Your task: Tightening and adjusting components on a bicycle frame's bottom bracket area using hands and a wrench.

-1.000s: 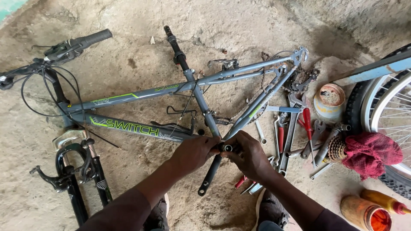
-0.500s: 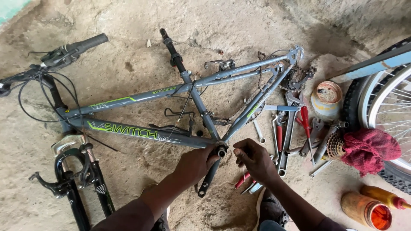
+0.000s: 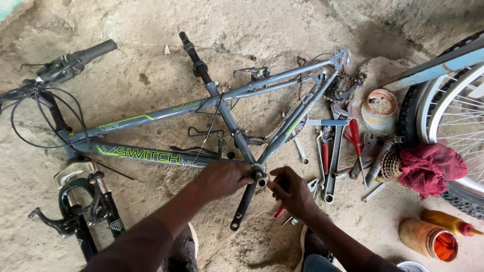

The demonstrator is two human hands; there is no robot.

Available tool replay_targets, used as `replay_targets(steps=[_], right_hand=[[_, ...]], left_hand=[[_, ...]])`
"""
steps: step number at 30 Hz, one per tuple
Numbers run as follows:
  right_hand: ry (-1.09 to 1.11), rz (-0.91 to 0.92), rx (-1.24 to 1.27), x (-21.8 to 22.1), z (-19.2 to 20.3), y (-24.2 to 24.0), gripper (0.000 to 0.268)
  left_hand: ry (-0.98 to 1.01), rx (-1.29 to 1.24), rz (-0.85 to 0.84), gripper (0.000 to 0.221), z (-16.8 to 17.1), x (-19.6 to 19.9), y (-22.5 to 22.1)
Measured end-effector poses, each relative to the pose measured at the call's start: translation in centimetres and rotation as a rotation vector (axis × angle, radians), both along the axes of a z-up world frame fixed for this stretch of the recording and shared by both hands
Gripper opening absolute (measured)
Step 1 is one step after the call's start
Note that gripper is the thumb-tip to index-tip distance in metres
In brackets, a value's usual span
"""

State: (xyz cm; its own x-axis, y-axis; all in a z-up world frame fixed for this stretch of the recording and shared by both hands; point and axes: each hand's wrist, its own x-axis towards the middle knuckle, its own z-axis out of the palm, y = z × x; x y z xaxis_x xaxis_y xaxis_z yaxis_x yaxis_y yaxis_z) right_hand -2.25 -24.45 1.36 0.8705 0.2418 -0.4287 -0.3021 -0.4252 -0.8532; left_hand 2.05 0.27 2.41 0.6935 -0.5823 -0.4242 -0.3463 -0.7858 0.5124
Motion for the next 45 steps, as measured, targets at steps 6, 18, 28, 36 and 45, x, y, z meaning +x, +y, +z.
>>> replay_targets(steps=[6,18,28,36,45], right_hand=[[-0.253,0.096,-0.061,0.4,1.3,0.6,0.051],[0.234,0.273,-0.149,-3.4,-6.0,-0.1,0.059],[0.518,-0.071,0.384,-5.9,-6.1,-1.0,0.063],[0.487,-0.014,0.398,-5.5,-5.3,-1.2,0.056],[-0.131,-0.163,-0.044,-4.2,-6.7,-3.8,0.063]], left_hand=[[0.143,0.264,-0.267,0.061,2.9,3.9,-0.8],[0.737,-0.391,0.637,0.068,-1.0,-4.9,-1.1],[0.586,-0.151,0.127,0.076,-1.1,-2.5,-0.2],[0.943,-0.543,0.497,0.064,-5.1,-3.7,-1.8],[1.504,-1.538,0.755,0.081,-9.0,-8.5,-5.1]])
